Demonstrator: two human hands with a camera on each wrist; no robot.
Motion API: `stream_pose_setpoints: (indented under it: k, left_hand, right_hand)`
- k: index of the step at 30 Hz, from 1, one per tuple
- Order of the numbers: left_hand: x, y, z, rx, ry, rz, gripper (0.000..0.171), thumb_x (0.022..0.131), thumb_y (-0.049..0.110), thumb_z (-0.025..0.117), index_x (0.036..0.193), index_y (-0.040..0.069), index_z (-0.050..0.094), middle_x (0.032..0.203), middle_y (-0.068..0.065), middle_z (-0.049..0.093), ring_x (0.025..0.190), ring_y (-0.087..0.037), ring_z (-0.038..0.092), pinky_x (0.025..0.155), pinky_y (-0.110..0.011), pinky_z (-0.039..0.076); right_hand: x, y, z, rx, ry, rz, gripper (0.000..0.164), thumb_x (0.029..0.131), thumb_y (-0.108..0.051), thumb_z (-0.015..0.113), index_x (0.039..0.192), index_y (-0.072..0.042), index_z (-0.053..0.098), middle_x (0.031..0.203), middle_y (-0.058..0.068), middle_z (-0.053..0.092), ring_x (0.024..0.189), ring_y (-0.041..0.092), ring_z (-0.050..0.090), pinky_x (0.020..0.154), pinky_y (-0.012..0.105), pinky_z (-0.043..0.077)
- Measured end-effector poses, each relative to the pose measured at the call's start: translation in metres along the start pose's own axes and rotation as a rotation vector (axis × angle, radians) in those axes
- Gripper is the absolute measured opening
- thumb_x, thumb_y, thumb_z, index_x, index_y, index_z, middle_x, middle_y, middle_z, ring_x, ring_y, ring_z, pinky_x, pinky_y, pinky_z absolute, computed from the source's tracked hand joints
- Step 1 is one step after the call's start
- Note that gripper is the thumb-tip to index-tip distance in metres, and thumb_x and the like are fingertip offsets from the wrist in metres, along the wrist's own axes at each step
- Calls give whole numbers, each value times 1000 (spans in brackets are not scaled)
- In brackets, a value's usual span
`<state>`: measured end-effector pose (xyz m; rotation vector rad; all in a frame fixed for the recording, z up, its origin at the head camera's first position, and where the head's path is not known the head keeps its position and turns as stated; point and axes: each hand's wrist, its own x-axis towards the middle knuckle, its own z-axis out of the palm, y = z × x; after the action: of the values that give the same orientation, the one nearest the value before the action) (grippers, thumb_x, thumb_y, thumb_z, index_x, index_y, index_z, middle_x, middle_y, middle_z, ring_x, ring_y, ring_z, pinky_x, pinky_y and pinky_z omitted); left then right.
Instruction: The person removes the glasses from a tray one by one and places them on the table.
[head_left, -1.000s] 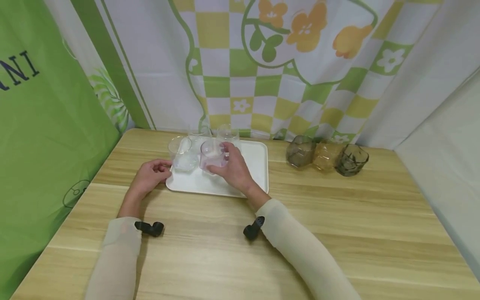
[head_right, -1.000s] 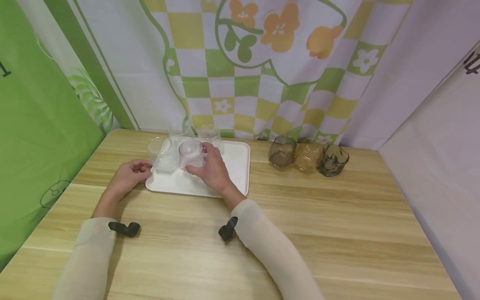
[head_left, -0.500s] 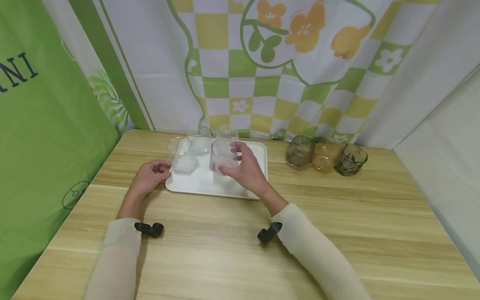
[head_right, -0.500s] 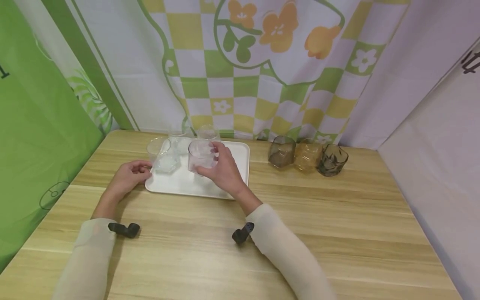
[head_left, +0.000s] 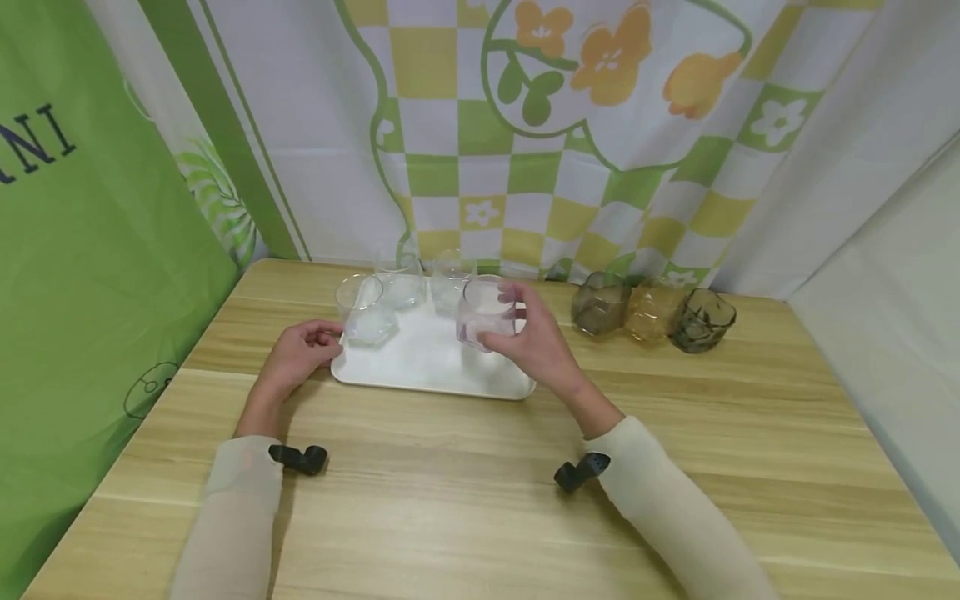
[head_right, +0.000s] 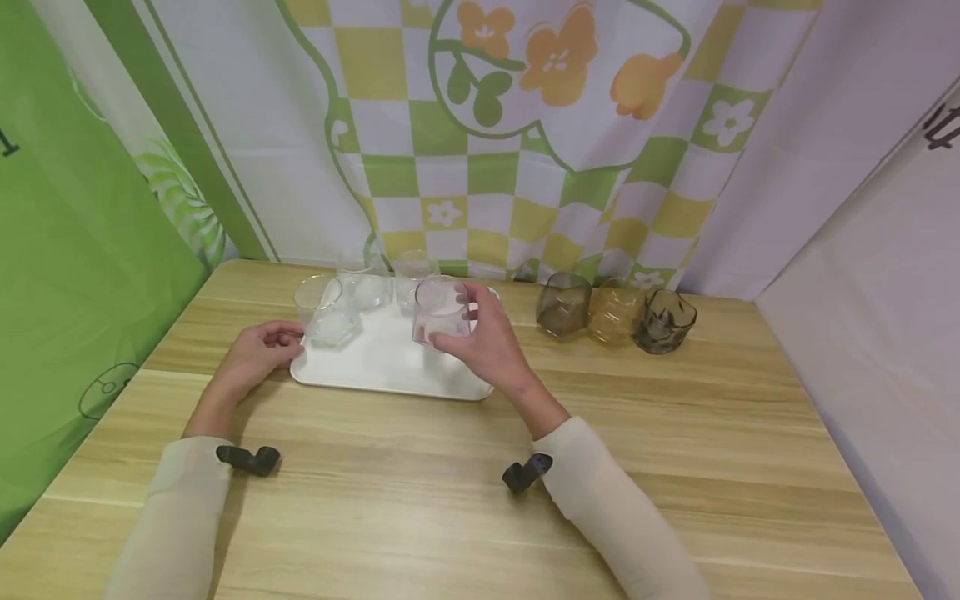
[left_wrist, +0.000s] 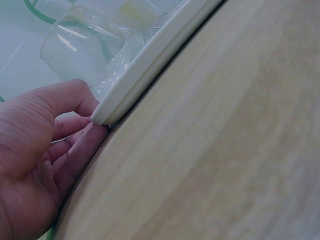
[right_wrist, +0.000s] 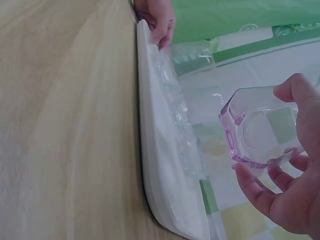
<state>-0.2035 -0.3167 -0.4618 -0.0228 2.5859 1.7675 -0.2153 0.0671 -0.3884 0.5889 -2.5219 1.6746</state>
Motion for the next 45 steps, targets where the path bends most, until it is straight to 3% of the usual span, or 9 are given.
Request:
stream_pose_setpoints:
  k: [10, 18, 21, 26, 37, 45]
  left_hand:
    - [0, 0, 1, 7, -13, 9, 40, 91, -1, 68, 129, -11, 62, 97, -12, 61, 82, -10, 57, 69, -19, 54]
    - [1, -1, -1, 19, -5, 8, 38, 91, -2, 68, 127, -12, 62, 95, -11, 60, 80, -10, 57, 68, -20, 55]
    - [2, -1, 0, 14, -2, 9, 37, 90, -3, 67, 126, -12, 62, 94, -11, 60, 79, -10, 57, 68, -20, 55]
    - [1, -1, 0, 20, 3, 13, 37, 90, -3, 67, 125, -12, 63, 93, -11, 60, 79, -10, 57, 67, -19, 54]
    - [2, -1, 0, 42, 5, 17, 36, 90, -3, 67, 125, -12, 63, 93, -12, 59, 79, -10, 57, 67, -19, 54]
    - [0, 0, 0, 58, 7, 19, 36, 91, -2, 68, 125, -11, 64, 94, -13, 60, 79, -11, 57, 67, -19, 53]
  right_hand:
    - [-14, 3, -36, 19, 39, -14, 66, 81, -1, 84, 137, 0, 49, 135, 19, 52, 117, 39, 59, 86, 48, 56]
    - [-30, 7, -59, 52, 66, -12, 65, 81, 4, 81, 138, 0, 49, 130, 19, 53, 113, 32, 57, 83, 27, 56]
    - [-35, 11, -70, 56, 69, -9, 66, 81, 7, 80, 139, 2, 49, 129, 21, 53, 113, 32, 56, 83, 25, 55]
    - [-43, 16, -90, 11, 96, 16, 68, 82, 4, 81, 141, 0, 49, 127, 22, 54, 110, 33, 57, 78, 21, 53]
    - [-65, 21, -128, -145, 195, 29, 67, 84, -3, 78, 144, -2, 48, 135, 18, 53, 115, 27, 54, 84, 22, 49]
    - [-73, 26, -156, -168, 314, 0, 67, 84, 1, 76, 144, -1, 46, 131, 11, 50, 104, 14, 52, 79, 17, 45]
